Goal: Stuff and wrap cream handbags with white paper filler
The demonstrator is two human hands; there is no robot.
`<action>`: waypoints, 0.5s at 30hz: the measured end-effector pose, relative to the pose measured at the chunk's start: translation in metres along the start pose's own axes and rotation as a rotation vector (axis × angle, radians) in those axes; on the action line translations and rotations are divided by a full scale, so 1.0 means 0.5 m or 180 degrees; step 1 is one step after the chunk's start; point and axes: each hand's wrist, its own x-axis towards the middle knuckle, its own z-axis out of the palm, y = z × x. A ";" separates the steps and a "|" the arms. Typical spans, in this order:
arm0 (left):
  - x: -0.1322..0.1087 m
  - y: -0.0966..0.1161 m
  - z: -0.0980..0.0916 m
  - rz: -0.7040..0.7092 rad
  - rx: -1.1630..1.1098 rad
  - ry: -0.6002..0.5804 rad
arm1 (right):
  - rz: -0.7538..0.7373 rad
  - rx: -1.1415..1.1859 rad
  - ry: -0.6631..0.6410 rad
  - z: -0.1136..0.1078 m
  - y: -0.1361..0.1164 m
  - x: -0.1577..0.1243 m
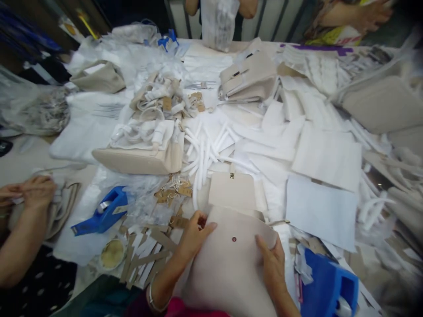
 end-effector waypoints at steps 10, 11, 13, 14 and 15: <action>-0.090 0.016 0.048 0.0481 0.0395 0.0303 | 0.0059 -0.0521 0.0083 -0.005 -0.010 0.004; -0.079 0.020 0.046 0.0457 0.0435 0.0323 | 0.0026 -0.0529 0.0080 -0.002 -0.012 0.002; -0.058 0.026 0.048 0.0491 0.0523 0.0369 | -0.0064 -0.0536 0.0077 0.001 -0.015 -0.001; -0.050 0.029 0.051 0.0518 0.0551 0.0403 | -0.0110 -0.0528 0.0077 0.001 -0.015 -0.002; -0.042 0.030 0.055 0.0530 0.0559 0.0438 | -0.0148 -0.0516 0.0083 0.001 -0.014 -0.002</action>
